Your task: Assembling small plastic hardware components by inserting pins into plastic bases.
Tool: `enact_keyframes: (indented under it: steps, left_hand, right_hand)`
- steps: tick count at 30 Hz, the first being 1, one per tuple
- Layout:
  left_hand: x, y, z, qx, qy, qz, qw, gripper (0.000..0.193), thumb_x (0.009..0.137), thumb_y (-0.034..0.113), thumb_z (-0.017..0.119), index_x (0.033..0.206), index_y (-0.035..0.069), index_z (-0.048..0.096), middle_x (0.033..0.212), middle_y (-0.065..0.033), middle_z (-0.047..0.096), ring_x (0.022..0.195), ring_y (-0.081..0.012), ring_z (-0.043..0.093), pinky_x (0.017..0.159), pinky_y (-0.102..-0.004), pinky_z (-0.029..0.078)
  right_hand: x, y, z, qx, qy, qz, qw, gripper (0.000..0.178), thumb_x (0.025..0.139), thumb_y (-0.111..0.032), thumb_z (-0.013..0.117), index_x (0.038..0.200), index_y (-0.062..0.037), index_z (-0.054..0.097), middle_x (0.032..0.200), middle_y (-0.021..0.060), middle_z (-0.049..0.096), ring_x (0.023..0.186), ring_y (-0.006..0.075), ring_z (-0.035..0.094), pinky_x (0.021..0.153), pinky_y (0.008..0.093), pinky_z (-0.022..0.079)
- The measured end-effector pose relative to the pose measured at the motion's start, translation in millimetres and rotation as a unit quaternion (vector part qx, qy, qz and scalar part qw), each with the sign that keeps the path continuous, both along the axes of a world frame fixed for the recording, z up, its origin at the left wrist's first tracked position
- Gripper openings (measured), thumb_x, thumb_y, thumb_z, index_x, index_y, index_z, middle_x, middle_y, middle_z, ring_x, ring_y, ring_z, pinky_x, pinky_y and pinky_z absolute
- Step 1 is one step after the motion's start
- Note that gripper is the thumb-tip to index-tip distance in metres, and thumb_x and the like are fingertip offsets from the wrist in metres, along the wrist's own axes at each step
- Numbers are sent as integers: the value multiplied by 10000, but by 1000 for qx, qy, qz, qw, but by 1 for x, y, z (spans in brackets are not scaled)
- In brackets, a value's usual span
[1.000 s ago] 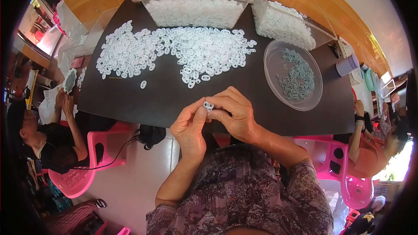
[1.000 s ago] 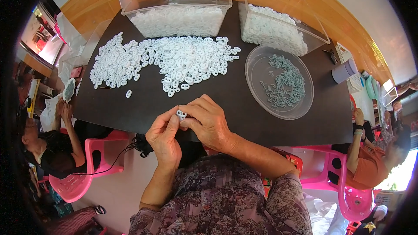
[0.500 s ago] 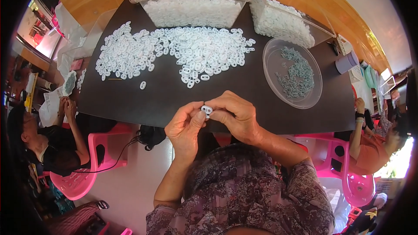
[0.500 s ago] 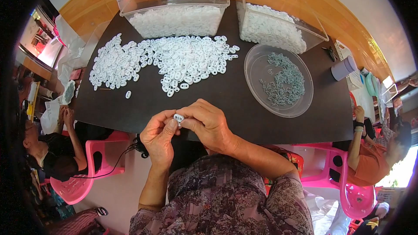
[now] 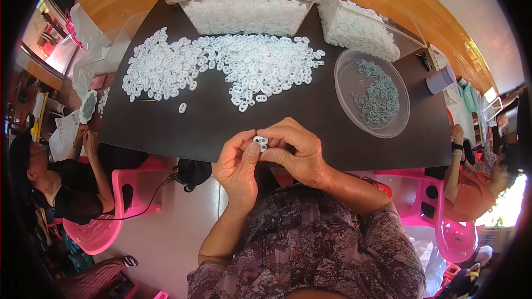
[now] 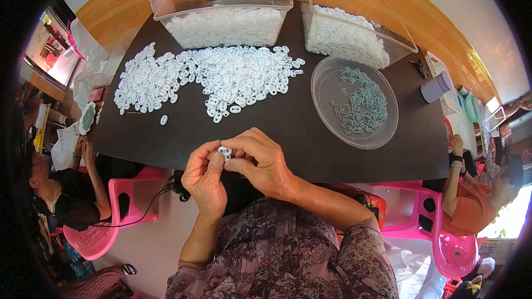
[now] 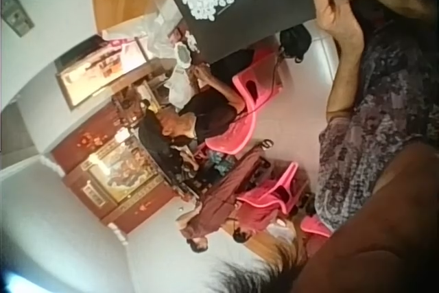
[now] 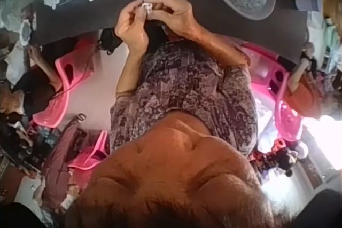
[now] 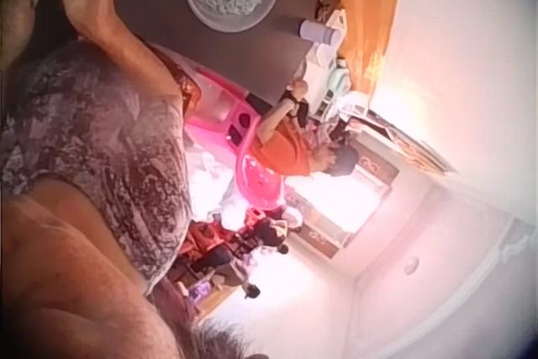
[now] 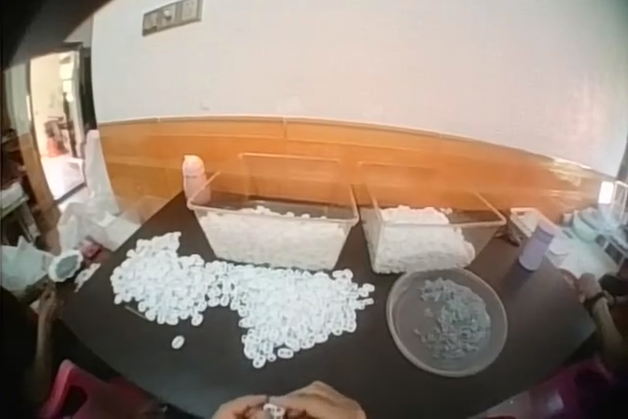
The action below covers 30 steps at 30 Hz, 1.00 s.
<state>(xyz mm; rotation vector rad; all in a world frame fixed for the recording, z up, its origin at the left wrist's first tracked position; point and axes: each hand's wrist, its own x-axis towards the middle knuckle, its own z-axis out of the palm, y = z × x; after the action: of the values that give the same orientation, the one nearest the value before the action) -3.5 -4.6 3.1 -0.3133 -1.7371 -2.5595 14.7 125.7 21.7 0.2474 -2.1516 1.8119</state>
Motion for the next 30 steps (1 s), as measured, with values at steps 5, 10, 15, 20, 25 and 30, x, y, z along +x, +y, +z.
enact_keyframes:
  steps: [5, 10, 15, 20, 25, 30]
  left_hand:
    - [7, 5, 2, 50, -11, 20, 999, 199, 901, 60, 584, 1070, -45, 594, 936, -49, 612, 838, -87, 553, 773, -220, 458]
    - [8, 2, -6, -17, 29, 43, 998, 204, 905, 49, 574, 1083, -47, 599, 968, -56, 608, 881, -98, 552, 809, -234, 453]
    - [8, 5, -10, -9, 44, 52, 998, 178, 907, 71, 580, 1043, -40, 610, 948, -43, 600, 849, -91, 541, 791, -226, 450]
    - [9, 8, -13, 5, 39, 63, 997, 173, 911, 101, 583, 1011, -38, 605, 918, -33, 590, 813, -78, 522, 755, -213, 445]
    - [7, 7, -15, -28, 57, 76, 995, 184, 917, 106, 575, 1021, -44, 595, 919, -41, 594, 808, -76, 525, 740, -213, 449]
    - [5, 4, -13, -12, 45, 59, 997, 183, 918, 106, 573, 1020, -44, 594, 922, -43, 597, 814, -79, 535, 750, -216, 451]
  right_hand:
    - [-2, 0, -6, 100, 93, -24, 990, 351, 716, 57, 699, 1057, 11, 627, 899, 76, 605, 733, 118, 542, 590, 231, 455]
    - [0, -3, -9, 81, 88, -27, 992, 356, 704, 65, 698, 1050, 18, 629, 887, 79, 610, 719, 126, 539, 584, 231, 450]
    - [0, -4, -9, 87, 100, -40, 990, 332, 694, 71, 695, 1019, 27, 642, 869, 91, 625, 711, 143, 544, 593, 249, 454]
    - [-1, -6, -10, 98, 137, -56, 984, 314, 695, 56, 701, 1003, 41, 647, 869, 110, 639, 710, 169, 547, 607, 264, 456]
    - [-2, -8, -10, 91, 127, -55, 986, 316, 704, 53, 696, 1016, 39, 644, 855, 102, 630, 704, 158, 540, 611, 256, 453]
    - [0, -12, -10, 61, 74, -63, 993, 322, 715, 54, 692, 1031, 22, 637, 832, 74, 612, 695, 134, 528, 605, 243, 444]
